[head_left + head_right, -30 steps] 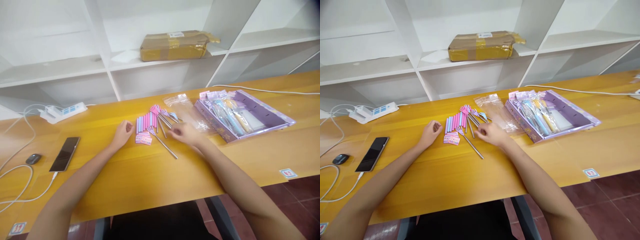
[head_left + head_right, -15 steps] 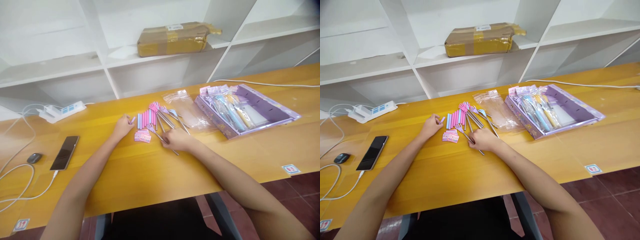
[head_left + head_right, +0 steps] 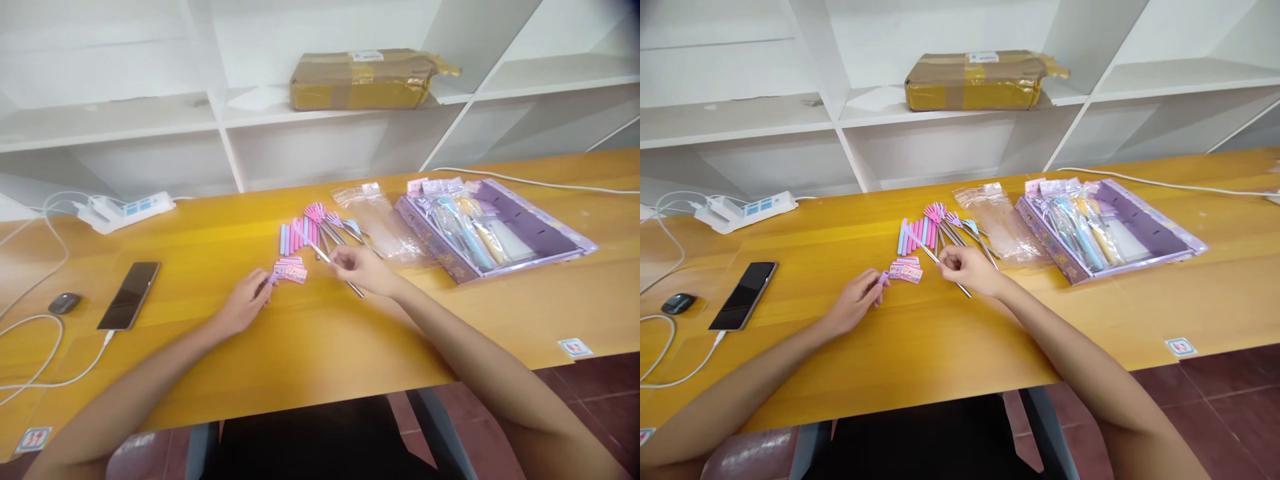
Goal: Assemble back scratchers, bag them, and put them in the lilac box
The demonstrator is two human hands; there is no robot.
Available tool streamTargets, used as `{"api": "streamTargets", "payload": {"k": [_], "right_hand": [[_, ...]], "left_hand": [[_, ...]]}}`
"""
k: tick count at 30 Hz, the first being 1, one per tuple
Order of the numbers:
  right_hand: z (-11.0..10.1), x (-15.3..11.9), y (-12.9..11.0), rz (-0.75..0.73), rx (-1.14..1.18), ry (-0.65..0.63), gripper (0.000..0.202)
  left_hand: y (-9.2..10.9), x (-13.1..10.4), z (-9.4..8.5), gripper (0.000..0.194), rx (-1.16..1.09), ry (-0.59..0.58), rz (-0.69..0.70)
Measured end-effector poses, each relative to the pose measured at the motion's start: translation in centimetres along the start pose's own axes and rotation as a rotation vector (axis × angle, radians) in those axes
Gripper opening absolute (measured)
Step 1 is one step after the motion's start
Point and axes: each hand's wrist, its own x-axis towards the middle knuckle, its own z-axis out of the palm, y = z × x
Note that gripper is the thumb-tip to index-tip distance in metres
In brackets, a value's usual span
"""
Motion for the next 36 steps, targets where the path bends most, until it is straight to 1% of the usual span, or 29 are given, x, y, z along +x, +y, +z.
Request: {"api": "streamTargets", "payload": {"k": [3, 6, 8, 10, 13, 17, 23, 27, 31, 36], "right_hand": [[2.1, 0.0, -0.6, 0.074, 0.341, 0.077, 0.034], [4.6, -0.2, -0.5, 0.136, 0.621, 0.138, 0.038], [5.8, -0.5, 0.0, 0.145, 0.738, 0.191, 0.038], [6.5, -0.8, 0.7, 0.147, 0.802, 0.229, 0.040], [6.7, -1.1, 1.4, 0.153, 0.813, 0.254, 0.045], [6.4, -1.1, 1.6, 0.148, 0.785, 0.285, 0.048], [6.3, -1.0, 1.4, 0.175, 0.805, 0.240, 0.043], [6.4, -1.3, 1.7, 0.163, 0.786, 0.259, 0.040], [6.2, -1.8, 1.9, 0.113, 0.717, 0.286, 0.040], [6.2, -2.2, 2.1, 0.056, 0.656, 0.298, 0.040]], "left_hand": [[0.0, -1.5, 1.5, 0.032, 0.028, -0.061, 0.076], [-0.4, -1.9, 2.0, 0.040, 0.008, -0.113, 0.089], [-0.6, -1.8, 2.0, 0.045, -0.009, -0.143, 0.095], [-0.7, -1.7, 1.9, 0.046, -0.012, -0.164, 0.097], [-0.7, -1.7, 1.7, 0.046, -0.009, -0.205, 0.087], [-0.8, -1.7, 1.8, 0.045, -0.005, -0.246, 0.100], [-0.8, -1.9, 1.7, 0.043, -0.004, -0.285, 0.105], [-0.8, -1.9, 1.7, 0.040, -0.022, -0.269, 0.105], [-0.9, -2.0, 1.9, 0.039, -0.016, -0.249, 0.101], [-0.6, -2.0, 2.1, 0.040, 0.025, -0.184, 0.108]]}}
